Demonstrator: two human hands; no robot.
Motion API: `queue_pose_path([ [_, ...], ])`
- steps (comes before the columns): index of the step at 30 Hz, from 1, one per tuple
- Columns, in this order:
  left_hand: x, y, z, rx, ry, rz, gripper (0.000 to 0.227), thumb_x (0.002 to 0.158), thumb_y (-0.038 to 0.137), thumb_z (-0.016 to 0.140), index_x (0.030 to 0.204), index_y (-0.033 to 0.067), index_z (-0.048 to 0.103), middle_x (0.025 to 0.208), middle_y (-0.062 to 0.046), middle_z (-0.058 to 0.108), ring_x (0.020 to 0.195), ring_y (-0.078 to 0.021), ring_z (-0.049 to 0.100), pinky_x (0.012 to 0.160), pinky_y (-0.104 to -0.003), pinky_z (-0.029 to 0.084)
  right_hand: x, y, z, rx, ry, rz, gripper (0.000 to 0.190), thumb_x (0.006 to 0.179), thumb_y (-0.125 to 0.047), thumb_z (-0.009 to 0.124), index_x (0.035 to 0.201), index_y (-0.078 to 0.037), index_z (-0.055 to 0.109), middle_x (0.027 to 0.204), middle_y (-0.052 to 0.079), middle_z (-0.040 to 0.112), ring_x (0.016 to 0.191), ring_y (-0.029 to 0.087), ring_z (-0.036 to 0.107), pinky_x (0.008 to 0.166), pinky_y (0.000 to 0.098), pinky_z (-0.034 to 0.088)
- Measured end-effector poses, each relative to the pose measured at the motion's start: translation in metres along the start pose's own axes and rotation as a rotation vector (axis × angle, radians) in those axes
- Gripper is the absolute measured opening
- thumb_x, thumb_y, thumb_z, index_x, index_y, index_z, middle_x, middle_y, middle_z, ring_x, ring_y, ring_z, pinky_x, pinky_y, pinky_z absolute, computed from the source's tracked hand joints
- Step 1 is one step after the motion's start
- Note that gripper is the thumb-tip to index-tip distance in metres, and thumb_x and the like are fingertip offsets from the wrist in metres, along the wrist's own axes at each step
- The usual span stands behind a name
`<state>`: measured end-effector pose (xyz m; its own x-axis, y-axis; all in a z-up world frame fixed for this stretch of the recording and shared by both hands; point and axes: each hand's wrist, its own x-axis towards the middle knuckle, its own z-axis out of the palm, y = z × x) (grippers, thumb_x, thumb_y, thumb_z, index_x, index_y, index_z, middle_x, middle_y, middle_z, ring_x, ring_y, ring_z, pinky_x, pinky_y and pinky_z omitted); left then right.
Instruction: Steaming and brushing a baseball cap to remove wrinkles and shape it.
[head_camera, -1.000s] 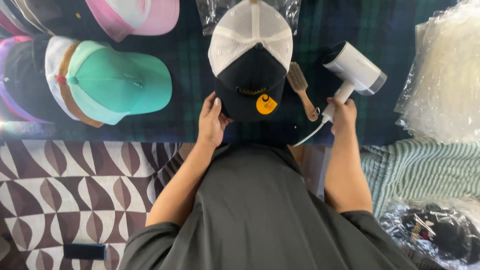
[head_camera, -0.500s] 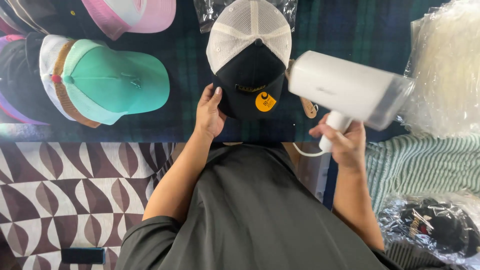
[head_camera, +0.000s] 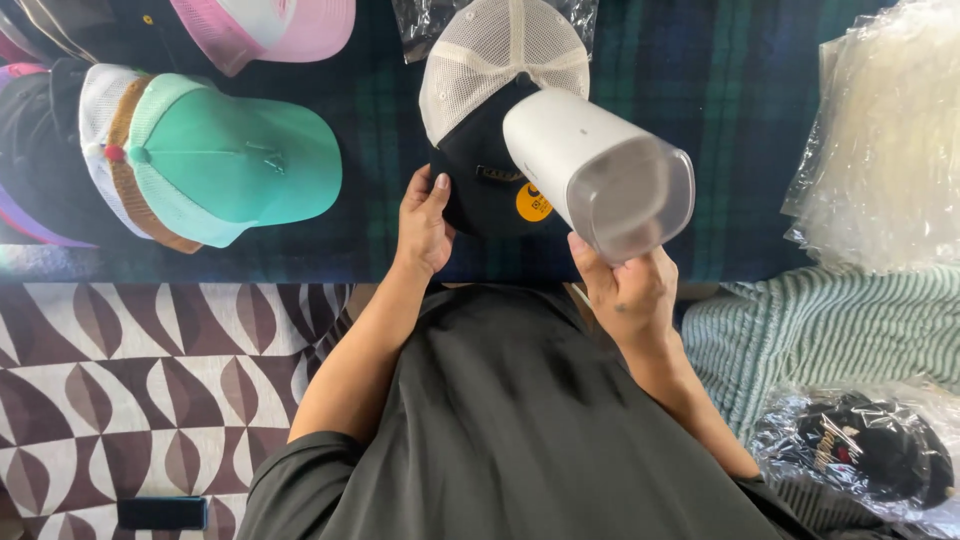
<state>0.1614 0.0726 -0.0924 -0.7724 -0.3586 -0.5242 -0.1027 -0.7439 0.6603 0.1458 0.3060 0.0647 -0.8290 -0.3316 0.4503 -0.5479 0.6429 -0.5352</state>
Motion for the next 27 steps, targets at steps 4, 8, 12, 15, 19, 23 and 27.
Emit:
queue_pose_path([
  [4, 0.017, -0.015, -0.019, 0.012, -0.058, 0.019, 0.02, 0.104, 0.016, 0.063, 0.123, 0.0125, 0.066, 0.101, -0.013, 0.073, 0.094, -0.0282, 0.075, 0.083, -0.05, 0.066, 0.002, -0.006, -0.002, -0.033, 0.005, -0.001, 0.031, 0.094, -0.022, 0.086, 0.104, 0.003, 0.069, 0.086, 0.017, 0.067, 0.085, 0.041, 0.07, 0.061, 0.0419, 0.057],
  [8, 0.012, -0.019, -0.018, 0.019, -0.03, 0.037, 0.019, 0.104, 0.016, 0.064, 0.122, 0.0129, 0.067, 0.099, -0.013, 0.073, 0.093, -0.0269, 0.075, 0.082, -0.05, 0.065, 0.007, -0.012, -0.013, -0.054, -0.064, 0.049, 0.036, 0.093, -0.024, 0.085, 0.111, 0.002, 0.069, 0.093, 0.016, 0.07, 0.09, 0.039, 0.071, 0.065, 0.0431, 0.058],
  [12, 0.008, -0.013, -0.01, -0.004, 0.014, 0.028, 0.018, 0.103, 0.016, 0.065, 0.12, 0.0135, 0.068, 0.098, -0.013, 0.074, 0.091, -0.0264, 0.075, 0.081, -0.05, 0.065, 0.04, -0.029, -0.014, -0.038, -0.08, 0.029, 0.036, 0.096, -0.025, 0.083, 0.115, 0.002, 0.067, 0.098, 0.016, 0.071, 0.093, 0.039, 0.072, 0.07, 0.0436, 0.059],
  [15, 0.007, -0.01, -0.007, -0.008, 0.026, 0.019, 0.017, 0.102, 0.016, 0.065, 0.119, 0.0132, 0.069, 0.097, -0.013, 0.075, 0.091, -0.0257, 0.075, 0.081, -0.049, 0.066, 0.038, -0.025, -0.013, -0.053, -0.076, 0.026, 0.038, 0.096, -0.027, 0.083, 0.115, 0.002, 0.067, 0.098, 0.018, 0.07, 0.095, 0.04, 0.071, 0.071, 0.0444, 0.059],
  [19, 0.0, 0.0, 0.0, 0.009, 0.047, -0.009, 0.017, 0.103, 0.017, 0.065, 0.118, 0.014, 0.07, 0.098, -0.013, 0.075, 0.091, -0.0258, 0.076, 0.08, -0.049, 0.065, -0.013, 0.015, -0.009, -0.025, -0.039, -0.022, 0.034, 0.094, -0.019, 0.084, 0.116, 0.001, 0.068, 0.093, 0.014, 0.07, 0.09, 0.038, 0.072, 0.069, 0.0379, 0.058],
  [23, -0.001, 0.002, 0.005, 0.019, 0.03, -0.021, 0.018, 0.103, 0.018, 0.064, 0.12, 0.0146, 0.069, 0.099, -0.013, 0.075, 0.092, -0.0259, 0.076, 0.081, -0.05, 0.065, -0.024, 0.024, -0.004, -0.17, 0.058, -0.285, 0.036, 0.093, -0.01, 0.082, 0.121, 0.003, 0.064, 0.107, 0.019, 0.063, 0.088, 0.04, 0.07, 0.072, 0.0361, 0.056],
  [27, -0.008, 0.01, 0.015, 0.01, 0.033, 0.004, 0.018, 0.103, 0.017, 0.064, 0.12, 0.0133, 0.069, 0.097, -0.012, 0.074, 0.091, -0.0239, 0.075, 0.081, -0.046, 0.066, -0.014, 0.009, -0.009, 0.038, 0.037, -0.106, 0.037, 0.095, -0.014, 0.082, 0.117, 0.007, 0.062, 0.097, 0.021, 0.067, 0.09, 0.045, 0.07, 0.065, 0.0412, 0.056],
])
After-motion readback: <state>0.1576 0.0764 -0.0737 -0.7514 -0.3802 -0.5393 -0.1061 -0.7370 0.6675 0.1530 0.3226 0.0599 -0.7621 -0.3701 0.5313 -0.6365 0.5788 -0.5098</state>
